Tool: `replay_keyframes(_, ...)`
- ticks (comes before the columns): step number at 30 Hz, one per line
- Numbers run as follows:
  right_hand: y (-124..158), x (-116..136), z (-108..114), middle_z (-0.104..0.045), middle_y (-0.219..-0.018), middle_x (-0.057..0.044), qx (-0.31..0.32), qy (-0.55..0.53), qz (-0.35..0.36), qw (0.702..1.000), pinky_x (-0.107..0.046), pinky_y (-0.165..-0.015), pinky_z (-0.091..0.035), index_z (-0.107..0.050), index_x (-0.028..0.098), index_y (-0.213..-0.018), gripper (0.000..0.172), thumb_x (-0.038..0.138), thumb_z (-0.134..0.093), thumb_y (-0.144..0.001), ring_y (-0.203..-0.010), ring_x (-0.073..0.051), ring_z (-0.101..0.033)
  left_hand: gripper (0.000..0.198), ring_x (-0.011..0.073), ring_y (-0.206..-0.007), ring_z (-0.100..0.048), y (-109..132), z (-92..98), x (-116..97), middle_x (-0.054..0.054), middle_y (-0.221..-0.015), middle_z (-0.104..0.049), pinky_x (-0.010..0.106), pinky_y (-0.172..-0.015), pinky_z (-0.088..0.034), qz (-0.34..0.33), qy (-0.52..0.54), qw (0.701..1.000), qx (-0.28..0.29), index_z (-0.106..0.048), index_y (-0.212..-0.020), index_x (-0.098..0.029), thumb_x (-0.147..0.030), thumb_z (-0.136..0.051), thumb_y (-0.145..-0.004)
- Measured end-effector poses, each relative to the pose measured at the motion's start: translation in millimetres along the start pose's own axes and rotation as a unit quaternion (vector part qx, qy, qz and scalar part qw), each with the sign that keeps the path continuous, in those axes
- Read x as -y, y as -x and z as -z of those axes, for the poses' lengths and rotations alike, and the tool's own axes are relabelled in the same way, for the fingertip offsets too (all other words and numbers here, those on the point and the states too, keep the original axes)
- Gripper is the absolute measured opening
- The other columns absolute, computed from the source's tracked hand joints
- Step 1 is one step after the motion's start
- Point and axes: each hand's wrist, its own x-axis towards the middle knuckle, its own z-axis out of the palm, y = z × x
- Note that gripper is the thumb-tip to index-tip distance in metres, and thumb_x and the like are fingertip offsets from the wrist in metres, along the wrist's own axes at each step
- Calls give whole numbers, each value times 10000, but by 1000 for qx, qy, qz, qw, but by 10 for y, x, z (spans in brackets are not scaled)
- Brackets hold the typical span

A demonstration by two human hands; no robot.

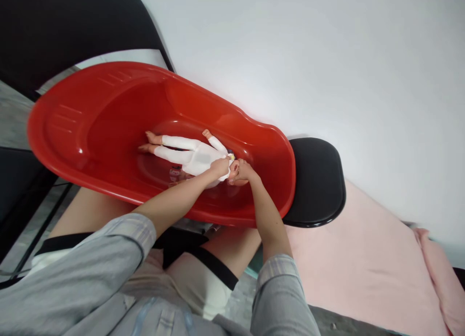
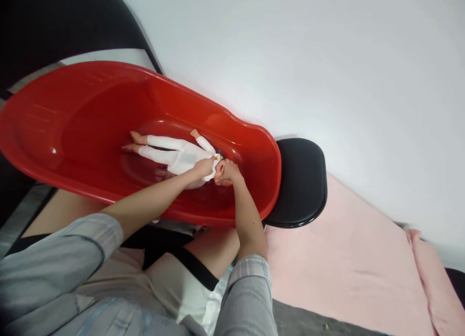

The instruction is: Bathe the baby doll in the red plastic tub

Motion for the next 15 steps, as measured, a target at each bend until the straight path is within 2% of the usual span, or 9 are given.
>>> replay_keyframes(5,-26,-18,-28,-531,-1436,-166,-5,-4,1,1000,-403,-1129,-428,-494,171,-1378,945,433,-980,-611,-1367,-341,-526,559,334,-1211,-698,17,-8,-23,237,-1265,-711,346,-944,-530,-1,-34,999,9,-420,-1520,-96,-303,-547,-1016)
replay_keyframes(8,-10,-17,-20,-536,-1428,-168,-10,-9,2,1000,-408,-1124,-438,-489,168,-1373,952,429,-982,-602,-1368,-348,-536,533,337,-1225,-690,31,4,-40,249,-1286,-701,353,-967,-534,-13,-61,997,36,-462,-1493,-57,-274,-557,-1015)
replay_keyframes(15,31,-23,15,-582,-1373,-171,-11,-35,-8,999,-424,-1086,-481,-490,174,-1376,985,415,-987,-560,-1339,-354,-565,403,308,-1222,-694,-3,-16,-36,171,-1288,-727,316,-999,-532,-25,-79,994,72,-678,-1333,-154,-325,-658,-969)
